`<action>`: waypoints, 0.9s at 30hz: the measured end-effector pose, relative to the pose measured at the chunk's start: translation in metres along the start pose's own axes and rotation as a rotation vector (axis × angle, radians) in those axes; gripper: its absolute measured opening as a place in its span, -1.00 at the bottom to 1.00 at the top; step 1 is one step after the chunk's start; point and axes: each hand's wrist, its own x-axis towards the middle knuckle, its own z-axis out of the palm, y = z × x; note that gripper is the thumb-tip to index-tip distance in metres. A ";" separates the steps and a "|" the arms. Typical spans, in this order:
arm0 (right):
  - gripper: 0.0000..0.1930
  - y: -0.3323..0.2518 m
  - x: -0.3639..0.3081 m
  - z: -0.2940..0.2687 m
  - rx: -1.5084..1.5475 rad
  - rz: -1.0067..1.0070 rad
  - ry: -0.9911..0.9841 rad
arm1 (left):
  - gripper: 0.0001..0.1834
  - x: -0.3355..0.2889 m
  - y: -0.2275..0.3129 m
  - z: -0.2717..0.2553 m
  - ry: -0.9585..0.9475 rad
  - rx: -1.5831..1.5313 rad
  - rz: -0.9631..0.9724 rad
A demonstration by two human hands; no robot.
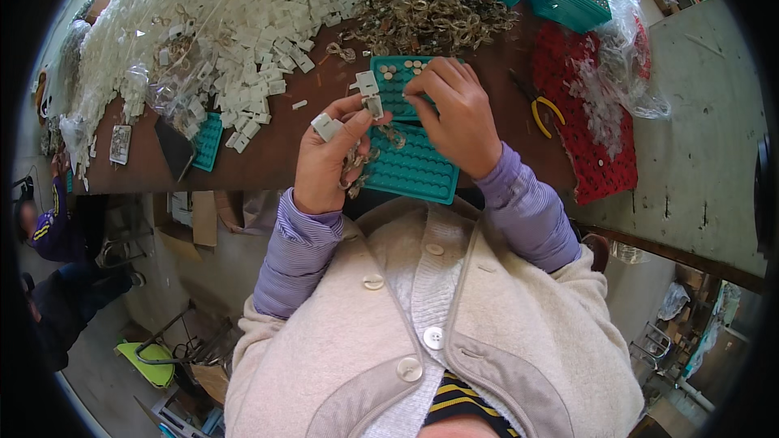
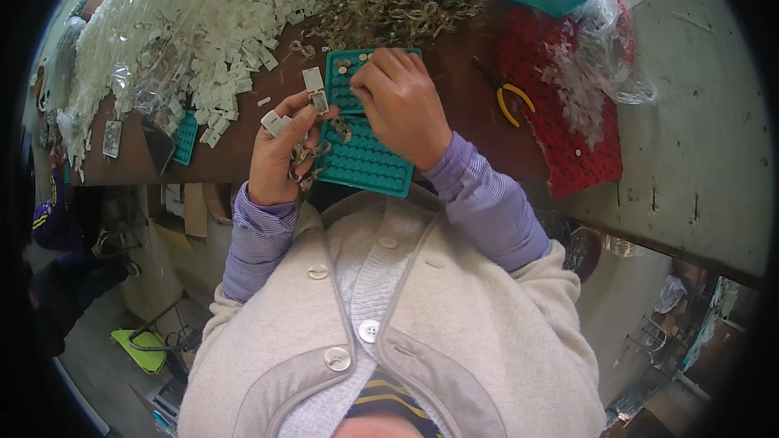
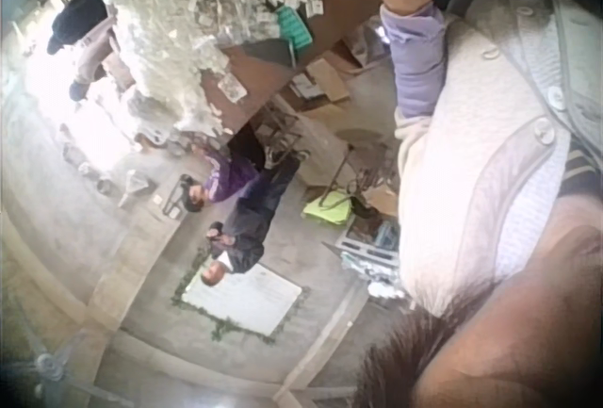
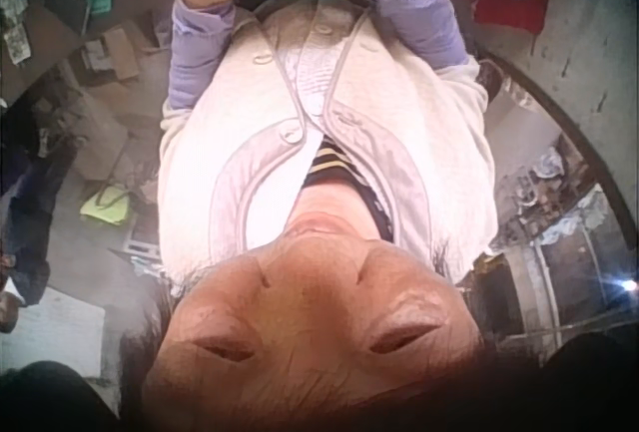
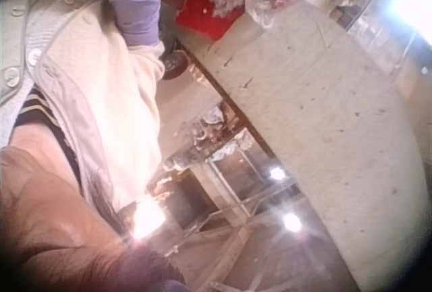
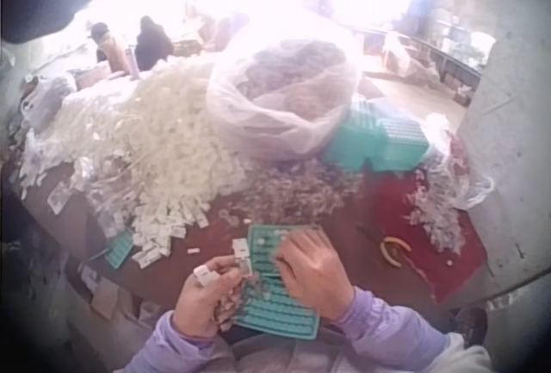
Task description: The person assembles small white plastic housings with metal contacts and wire leads. They repeatedly insert contacts, attach wires, and test the assembly by pressing a button that causes a red LED to light. Completed units are placed into a green tray on the table.
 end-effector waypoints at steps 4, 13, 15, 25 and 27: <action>-0.87 -0.025 0.000 -0.005 0.058 -0.083 0.099 | -0.59 -0.004 -0.002 0.007 -0.044 0.054 0.021; -0.83 -0.039 -0.009 -0.016 0.087 -0.044 0.164 | -0.63 -0.012 -0.001 0.019 -0.080 0.253 -0.004; -0.82 -0.039 -0.008 -0.016 0.112 -0.095 0.130 | -0.63 -0.012 0.000 0.017 -0.115 0.259 -0.018; -0.77 0.021 0.033 0.023 0.019 -0.017 0.020 | -0.76 0.007 0.006 -0.013 0.012 0.009 -0.032; -0.83 0.033 0.034 0.034 -0.054 -0.081 -0.055 | -0.76 0.009 0.005 -0.015 0.048 0.007 -0.069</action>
